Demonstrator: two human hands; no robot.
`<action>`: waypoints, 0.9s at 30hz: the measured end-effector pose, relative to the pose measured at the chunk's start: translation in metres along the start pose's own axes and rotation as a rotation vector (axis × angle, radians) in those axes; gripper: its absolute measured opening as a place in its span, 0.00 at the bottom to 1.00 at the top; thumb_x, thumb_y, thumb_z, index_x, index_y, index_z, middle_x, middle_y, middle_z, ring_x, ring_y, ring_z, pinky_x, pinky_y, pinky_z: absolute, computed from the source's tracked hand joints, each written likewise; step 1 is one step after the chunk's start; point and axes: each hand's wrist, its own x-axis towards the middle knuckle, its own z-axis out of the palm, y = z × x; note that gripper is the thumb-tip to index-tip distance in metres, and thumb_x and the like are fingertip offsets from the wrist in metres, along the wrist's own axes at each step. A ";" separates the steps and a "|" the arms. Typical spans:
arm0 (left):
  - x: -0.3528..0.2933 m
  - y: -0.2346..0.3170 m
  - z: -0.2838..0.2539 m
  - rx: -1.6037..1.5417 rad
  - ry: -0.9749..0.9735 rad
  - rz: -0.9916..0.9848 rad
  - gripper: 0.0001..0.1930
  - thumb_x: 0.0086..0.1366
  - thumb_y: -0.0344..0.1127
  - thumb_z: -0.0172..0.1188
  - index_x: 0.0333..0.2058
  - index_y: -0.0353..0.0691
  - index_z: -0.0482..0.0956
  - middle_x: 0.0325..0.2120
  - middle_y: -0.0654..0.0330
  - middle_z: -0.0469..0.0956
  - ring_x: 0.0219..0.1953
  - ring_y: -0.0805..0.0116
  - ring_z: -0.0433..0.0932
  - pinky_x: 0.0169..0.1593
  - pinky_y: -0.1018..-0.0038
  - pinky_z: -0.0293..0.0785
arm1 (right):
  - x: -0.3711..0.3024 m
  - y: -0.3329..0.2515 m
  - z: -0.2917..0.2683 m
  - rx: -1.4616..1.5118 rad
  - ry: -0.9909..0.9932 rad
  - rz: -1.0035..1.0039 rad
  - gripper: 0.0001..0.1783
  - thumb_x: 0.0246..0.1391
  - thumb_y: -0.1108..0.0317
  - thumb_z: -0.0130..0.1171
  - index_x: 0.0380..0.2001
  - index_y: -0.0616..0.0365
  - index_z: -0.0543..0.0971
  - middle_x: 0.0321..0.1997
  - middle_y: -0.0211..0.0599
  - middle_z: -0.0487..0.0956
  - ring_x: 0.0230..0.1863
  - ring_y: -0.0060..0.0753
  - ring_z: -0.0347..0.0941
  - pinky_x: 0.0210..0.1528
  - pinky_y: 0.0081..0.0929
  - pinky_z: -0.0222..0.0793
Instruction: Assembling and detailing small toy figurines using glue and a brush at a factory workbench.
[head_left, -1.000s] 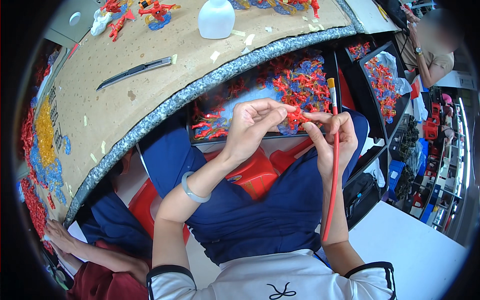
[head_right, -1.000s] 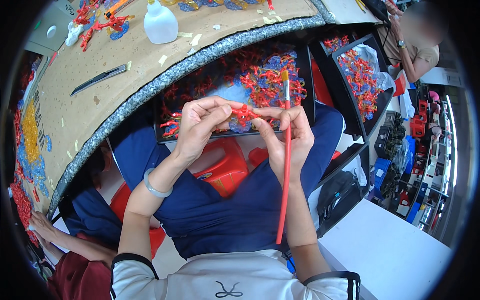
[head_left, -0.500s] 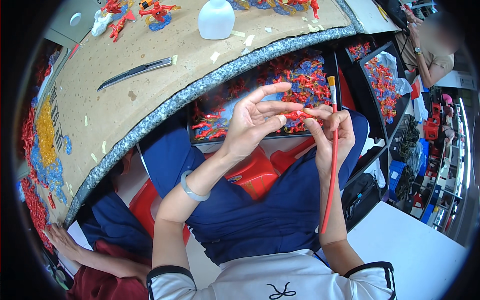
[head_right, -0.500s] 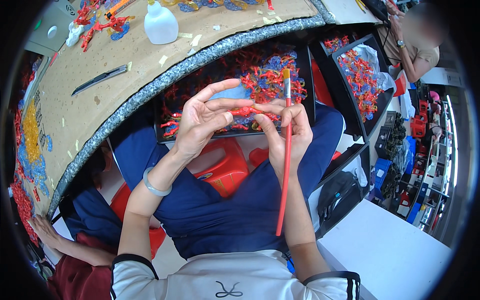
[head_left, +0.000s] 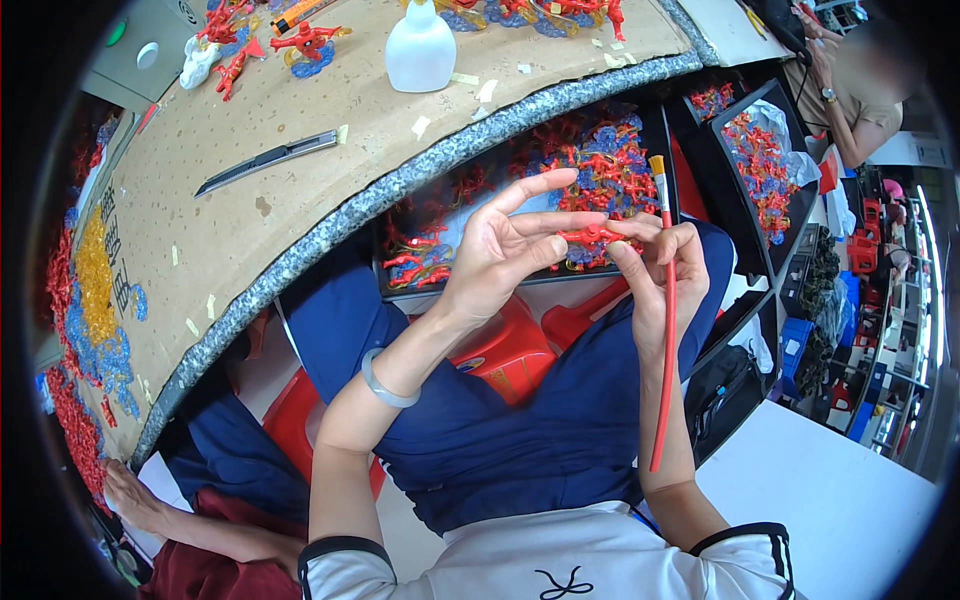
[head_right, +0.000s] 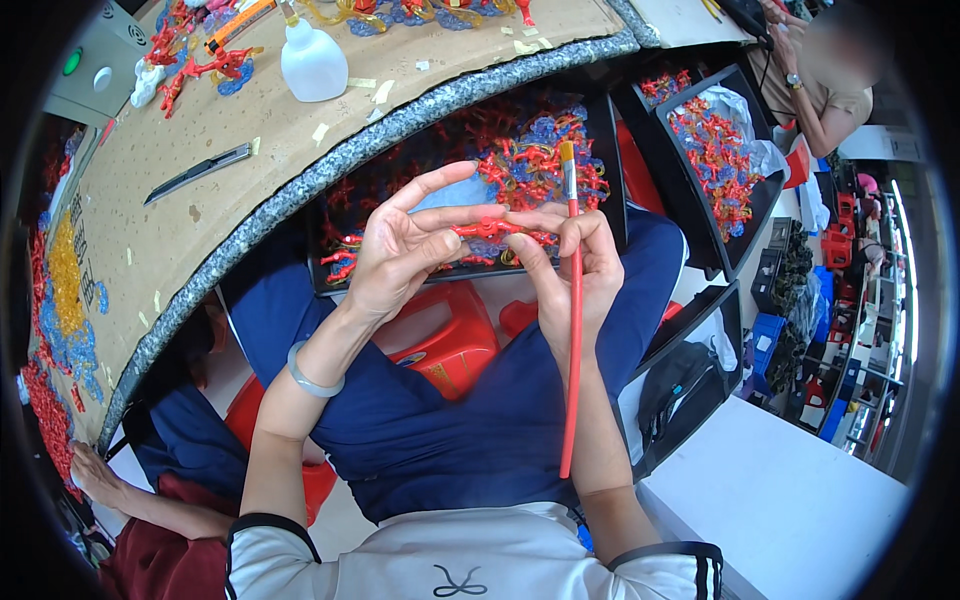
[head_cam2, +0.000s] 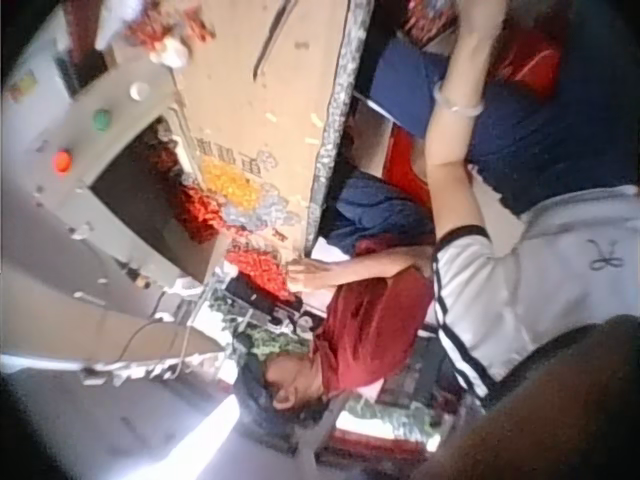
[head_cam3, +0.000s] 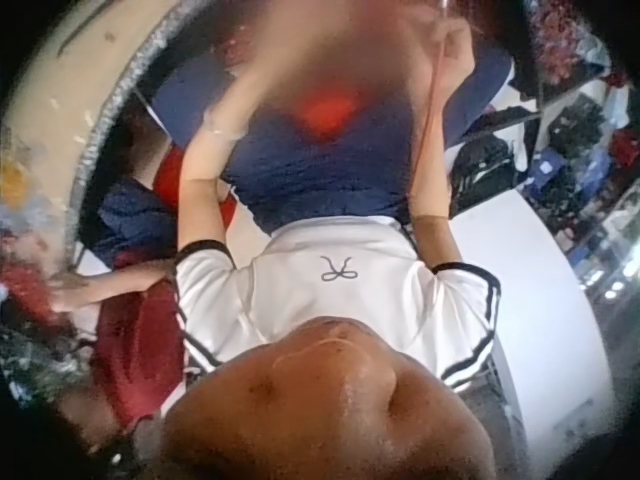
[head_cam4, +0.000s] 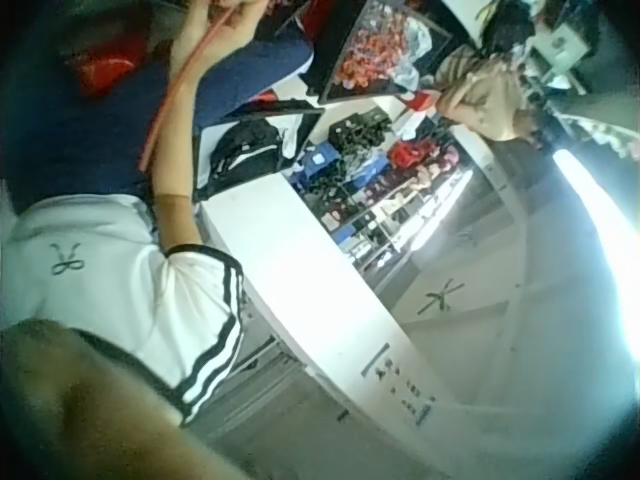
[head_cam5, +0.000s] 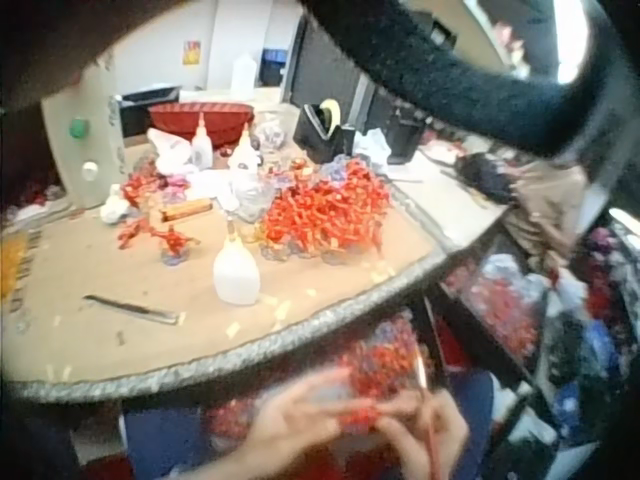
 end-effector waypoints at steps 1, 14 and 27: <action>0.000 -0.002 -0.003 -0.001 -0.004 -0.013 0.30 0.61 0.26 0.58 0.61 0.32 0.57 0.46 0.45 0.76 0.42 0.73 0.77 0.43 0.81 0.73 | 0.000 -0.001 0.001 0.005 -0.009 0.006 0.19 0.48 0.82 0.63 0.26 0.54 0.62 0.36 0.48 0.82 0.43 0.28 0.71 0.52 0.29 0.63; 0.000 -0.006 0.010 -0.003 -0.035 -0.060 0.27 0.61 0.24 0.57 0.58 0.33 0.59 0.45 0.50 0.75 0.47 0.65 0.77 0.47 0.69 0.78 | 0.001 -0.003 0.006 0.199 0.209 0.232 0.17 0.49 0.83 0.61 0.25 0.55 0.62 0.36 0.52 0.80 0.39 0.31 0.79 0.43 0.24 0.76; -0.001 -0.016 0.010 0.034 -0.078 -0.047 0.26 0.63 0.29 0.58 0.57 0.30 0.61 0.46 0.49 0.74 0.46 0.61 0.77 0.46 0.69 0.78 | -0.004 -0.013 0.002 0.156 0.098 0.159 0.13 0.52 0.83 0.57 0.28 0.60 0.63 0.39 0.54 0.79 0.40 0.33 0.78 0.41 0.25 0.77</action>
